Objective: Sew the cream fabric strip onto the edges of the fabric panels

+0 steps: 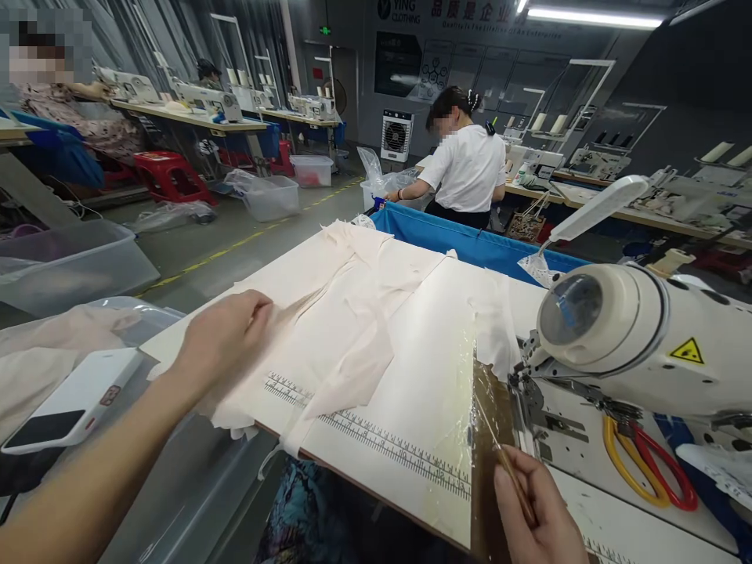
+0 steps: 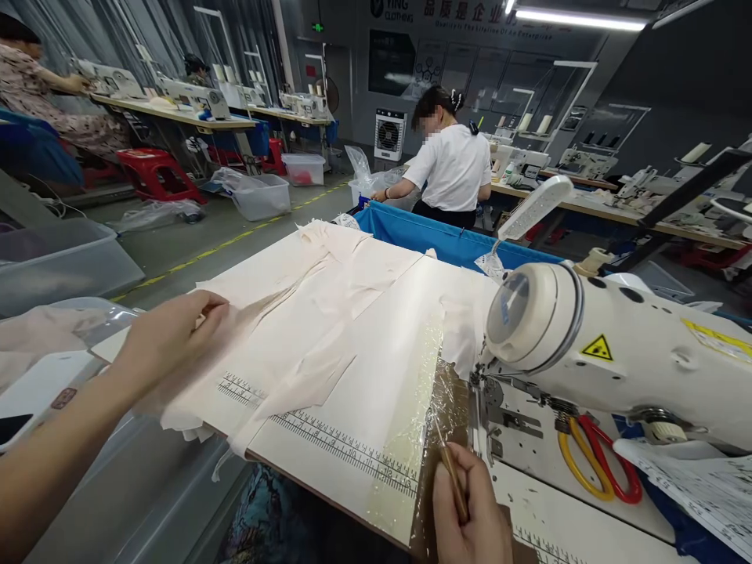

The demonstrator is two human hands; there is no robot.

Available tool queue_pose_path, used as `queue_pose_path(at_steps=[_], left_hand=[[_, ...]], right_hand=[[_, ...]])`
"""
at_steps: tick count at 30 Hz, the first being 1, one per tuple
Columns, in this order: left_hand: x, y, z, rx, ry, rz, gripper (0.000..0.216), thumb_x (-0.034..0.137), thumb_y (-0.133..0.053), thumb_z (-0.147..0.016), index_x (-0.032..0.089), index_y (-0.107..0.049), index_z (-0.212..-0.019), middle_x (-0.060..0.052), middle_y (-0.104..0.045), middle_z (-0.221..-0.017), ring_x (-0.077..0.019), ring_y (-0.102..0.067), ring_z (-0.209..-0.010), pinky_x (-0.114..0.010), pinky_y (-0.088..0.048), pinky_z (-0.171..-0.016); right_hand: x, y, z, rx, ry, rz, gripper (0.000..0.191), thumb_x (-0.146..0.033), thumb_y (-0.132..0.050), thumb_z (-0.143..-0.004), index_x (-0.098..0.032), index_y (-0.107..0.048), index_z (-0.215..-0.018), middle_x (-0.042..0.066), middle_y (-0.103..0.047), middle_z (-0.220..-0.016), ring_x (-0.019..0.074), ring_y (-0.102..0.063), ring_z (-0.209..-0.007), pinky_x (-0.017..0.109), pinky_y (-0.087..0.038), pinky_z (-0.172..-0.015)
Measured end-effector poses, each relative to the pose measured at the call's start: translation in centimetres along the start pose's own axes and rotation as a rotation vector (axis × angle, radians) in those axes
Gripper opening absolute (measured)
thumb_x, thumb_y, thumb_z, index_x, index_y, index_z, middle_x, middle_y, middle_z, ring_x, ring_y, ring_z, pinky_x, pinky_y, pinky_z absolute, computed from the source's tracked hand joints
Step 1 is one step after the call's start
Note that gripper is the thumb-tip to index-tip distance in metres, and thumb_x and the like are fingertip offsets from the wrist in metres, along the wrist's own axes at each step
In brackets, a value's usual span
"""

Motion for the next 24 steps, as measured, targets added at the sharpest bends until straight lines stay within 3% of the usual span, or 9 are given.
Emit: queue_pose_path(at_steps=[4, 7, 10, 13, 16, 18, 21, 22, 24], left_hand=[[6.1, -1.1, 0.5, -0.086, -0.133, 0.381, 0.028, 0.042, -0.035, -0.097, 0.021, -0.054, -0.097, -0.001, -0.067, -0.078, -0.0178, -0.06, -0.064, -0.029, -0.048, -0.063], [13.4, -2.6, 2.1, -0.196, -0.404, 0.536, 0.026, 0.037, -0.033, -0.1, 0.022, -0.054, -0.098, -0.002, -0.069, -0.082, -0.0172, -0.064, -0.068, -0.028, -0.05, -0.063], [20.1, -4.6, 5.4, -0.322, -0.671, 0.538, 0.023, 0.027, -0.033, -0.101, 0.021, -0.055, -0.098, -0.002, -0.07, -0.083, -0.017, -0.065, -0.068, -0.028, -0.049, -0.061], [24.4, -5.4, 9.0, -0.364, -0.923, 0.478, 0.024, 0.024, -0.036, -0.101, 0.02, -0.056, -0.09, -0.003, -0.066, -0.076, -0.0166, -0.06, -0.061, -0.028, -0.046, -0.058], [25.0, -4.0, 10.2, -0.402, -1.039, 0.613, 0.025, 0.028, -0.04, -0.103, 0.02, -0.059, -0.087, -0.002, -0.067, -0.076, -0.0142, -0.061, -0.064, -0.026, -0.046, -0.061], [22.9, -2.9, 7.8, -0.361, -0.908, 0.709, 0.029, 0.03, -0.04, -0.103, 0.02, -0.06, -0.085, 0.0, -0.067, -0.073, -0.0127, -0.061, -0.065, -0.024, -0.045, -0.061], [17.7, -2.8, 1.9, -0.208, -0.505, 0.656, 0.035, 0.037, -0.04, -0.101, 0.019, -0.061, -0.081, -0.002, -0.068, -0.075, -0.0145, -0.061, -0.066, -0.024, -0.045, -0.059], [16.7, -3.2, 0.6, -0.188, -0.441, 0.61, 0.036, 0.041, -0.039, -0.101, 0.019, -0.064, -0.084, -0.003, -0.07, -0.081, -0.0162, -0.062, -0.07, -0.026, -0.047, -0.061], [16.9, -4.8, -0.9, -0.24, -0.483, 0.553, 0.039, 0.044, -0.038, -0.1, 0.02, -0.068, -0.097, -0.006, -0.074, -0.099, -0.0203, -0.067, -0.087, -0.03, -0.052, -0.073]], right_hand=[[-2.9, -4.7, -1.8, -0.39, -0.178, -0.583, 0.038, -0.056, -0.059, -0.095, -0.022, -0.065, -0.111, -0.001, -0.064, -0.065, 0.0166, -0.063, -0.054, 0.026, -0.055, -0.052], [-7.9, -8.5, -4.0, -0.644, -0.223, -0.886, 0.043, -0.046, -0.058, -0.098, -0.024, -0.055, -0.135, 0.006, -0.072, -0.101, 0.0188, -0.073, -0.079, 0.036, -0.061, -0.077], [-12.0, -11.7, -6.7, -0.771, -0.222, -0.89, 0.035, -0.031, -0.057, -0.097, -0.022, -0.058, -0.132, 0.007, -0.074, -0.101, 0.0183, -0.075, -0.084, 0.035, -0.061, -0.078], [-14.3, -13.6, -8.7, -0.76, -0.214, -0.853, 0.017, -0.018, -0.055, -0.091, -0.016, -0.065, -0.105, 0.003, -0.072, -0.079, 0.0153, -0.071, -0.066, 0.029, -0.059, -0.064], [-14.6, -12.4, -9.0, -0.645, -0.166, -0.842, 0.012, -0.011, -0.056, -0.085, -0.017, -0.064, -0.092, -0.005, -0.064, -0.064, 0.0081, -0.058, -0.049, 0.02, -0.05, -0.053], [-14.0, -10.1, -8.0, -0.614, -0.097, -0.834, 0.012, -0.014, -0.057, -0.085, -0.017, -0.065, -0.094, -0.006, -0.063, -0.064, 0.0071, -0.053, -0.048, 0.019, -0.046, -0.052], [-11.9, -5.8, -5.6, -0.597, -0.015, -0.838, 0.017, -0.028, -0.063, -0.089, -0.017, -0.066, -0.1, -0.004, -0.065, -0.068, 0.0066, -0.049, -0.046, 0.02, -0.04, -0.047], [-10.8, -4.6, -4.7, -0.581, -0.025, -0.839, 0.021, -0.034, -0.064, -0.091, -0.017, -0.066, -0.103, -0.003, -0.066, -0.07, 0.0056, -0.046, -0.043, 0.02, -0.036, -0.044], [-8.5, -2.6, -3.1, -0.539, -0.084, -0.824, 0.028, -0.042, -0.065, -0.093, -0.017, -0.066, -0.106, -0.001, -0.068, -0.079, 0.0023, -0.037, -0.039, 0.019, -0.026, -0.039]])
Point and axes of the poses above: each hand's wrist, its own z-axis away from the middle knuckle, its own y-axis out of the back of the hand, x = y × z, the point moved 9 cm from there along -z, towards the middle knuckle
